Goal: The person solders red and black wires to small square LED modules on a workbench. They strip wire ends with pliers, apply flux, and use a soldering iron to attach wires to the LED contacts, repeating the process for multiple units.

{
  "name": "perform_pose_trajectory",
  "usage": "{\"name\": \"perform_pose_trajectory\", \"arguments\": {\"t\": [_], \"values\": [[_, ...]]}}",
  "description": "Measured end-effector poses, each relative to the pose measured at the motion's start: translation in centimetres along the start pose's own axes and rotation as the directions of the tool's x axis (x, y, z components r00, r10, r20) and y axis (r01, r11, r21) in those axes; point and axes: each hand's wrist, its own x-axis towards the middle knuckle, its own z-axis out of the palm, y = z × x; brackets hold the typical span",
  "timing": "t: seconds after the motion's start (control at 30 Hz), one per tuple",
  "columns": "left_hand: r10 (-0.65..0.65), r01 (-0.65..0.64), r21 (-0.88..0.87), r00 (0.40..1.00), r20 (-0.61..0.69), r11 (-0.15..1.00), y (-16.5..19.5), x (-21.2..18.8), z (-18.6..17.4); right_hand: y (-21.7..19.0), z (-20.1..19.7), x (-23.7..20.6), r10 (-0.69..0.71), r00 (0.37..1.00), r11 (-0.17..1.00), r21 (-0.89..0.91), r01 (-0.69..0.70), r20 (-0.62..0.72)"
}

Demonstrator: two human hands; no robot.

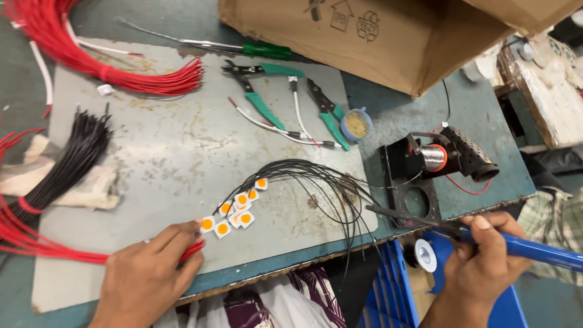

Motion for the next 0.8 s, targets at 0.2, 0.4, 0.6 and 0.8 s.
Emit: {"name": "perform_pose_trajectory", "arguments": {"t": [0.2,0.4,0.6,0.8], "values": [[-0.024,0.024,0.02,1.0,-0.007,1.0,0.0,0.2,0.6,0.9,1.0,0.3,0.069,0.995,0.997,0.021,-0.068,-0.075],[-0.033,0.033,0.018,0.999,0.004,0.999,0.0,0.3,0.6,1.8,2.9,-0.7,0.157,0.987,0.971,-0.175,-0.161,-0.035],[-0.011,0.01,-0.027,1.0,-0.016,1.0,0.2,0.4,0.4,2.4,4.0,-1.6,0.227,0.971,0.925,-0.33,-0.19,0.08],[0.004,-0.004,0.002,0.999,-0.033,1.0,0.4,0.4,0.3,2.5,4.1,-1.9,0.133,0.987,0.949,-0.298,-0.103,0.085]]}}
